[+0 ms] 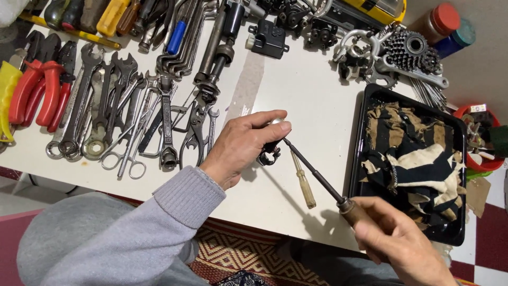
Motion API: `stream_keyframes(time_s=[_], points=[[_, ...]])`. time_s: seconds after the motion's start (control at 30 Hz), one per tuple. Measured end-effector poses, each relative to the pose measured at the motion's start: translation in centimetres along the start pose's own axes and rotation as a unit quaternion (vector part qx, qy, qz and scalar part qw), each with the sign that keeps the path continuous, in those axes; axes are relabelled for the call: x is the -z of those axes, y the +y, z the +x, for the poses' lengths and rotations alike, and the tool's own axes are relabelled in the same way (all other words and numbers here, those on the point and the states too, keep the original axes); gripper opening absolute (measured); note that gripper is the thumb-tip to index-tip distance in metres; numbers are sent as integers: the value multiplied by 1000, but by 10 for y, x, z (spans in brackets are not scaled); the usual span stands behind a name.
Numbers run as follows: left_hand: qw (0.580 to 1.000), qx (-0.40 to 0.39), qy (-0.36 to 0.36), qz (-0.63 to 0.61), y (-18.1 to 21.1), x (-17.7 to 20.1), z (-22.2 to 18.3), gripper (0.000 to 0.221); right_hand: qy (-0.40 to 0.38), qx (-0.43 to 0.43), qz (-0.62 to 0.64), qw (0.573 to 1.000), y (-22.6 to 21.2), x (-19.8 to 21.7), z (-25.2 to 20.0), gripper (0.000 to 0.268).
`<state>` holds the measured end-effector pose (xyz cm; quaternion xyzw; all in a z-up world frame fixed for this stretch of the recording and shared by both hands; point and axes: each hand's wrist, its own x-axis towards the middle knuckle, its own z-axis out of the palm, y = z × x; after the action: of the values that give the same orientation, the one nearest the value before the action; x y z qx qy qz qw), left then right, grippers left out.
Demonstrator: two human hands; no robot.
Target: The person uses a small screwdriver to loosen and remove a screw from a black mechanical component. They then use a larger screwdriver to adjust an internal part and rotate a dial on the component. Finally, they wipe the component with a cloth.
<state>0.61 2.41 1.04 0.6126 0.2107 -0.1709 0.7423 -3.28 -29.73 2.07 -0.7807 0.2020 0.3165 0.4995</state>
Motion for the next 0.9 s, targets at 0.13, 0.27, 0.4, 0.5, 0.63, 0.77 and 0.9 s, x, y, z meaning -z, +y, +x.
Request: stream_keyframes(time_s=[0.13, 0.27, 0.4, 0.5, 0.63, 0.77, 0.9], points=[[1000, -2, 0, -11, 1, -1, 0, 59, 14, 38, 37, 999, 12, 9, 5, 29], [1000, 6, 2, 3, 5, -2, -2, 58, -72, 52, 54, 995, 9, 11, 4, 35], [1000, 15, 7, -5, 4, -4, -2, 57, -49, 84, 41, 994, 10, 1, 2, 45], [1000, 18, 15, 3, 5, -4, -2, 57, -4, 68, 51, 996, 17, 6, 6, 28], [1000, 23, 13, -7, 4, -5, 0, 58, -33, 60, 74, 995, 14, 11, 4, 16], [999, 25, 18, -13, 2, -6, 1, 57, -25, 24, 37, 999, 6, 3, 2, 35], [999, 28, 21, -14, 3, -8, 2, 58, -3, 22, 8, 1000, 9, 4, 4, 31]])
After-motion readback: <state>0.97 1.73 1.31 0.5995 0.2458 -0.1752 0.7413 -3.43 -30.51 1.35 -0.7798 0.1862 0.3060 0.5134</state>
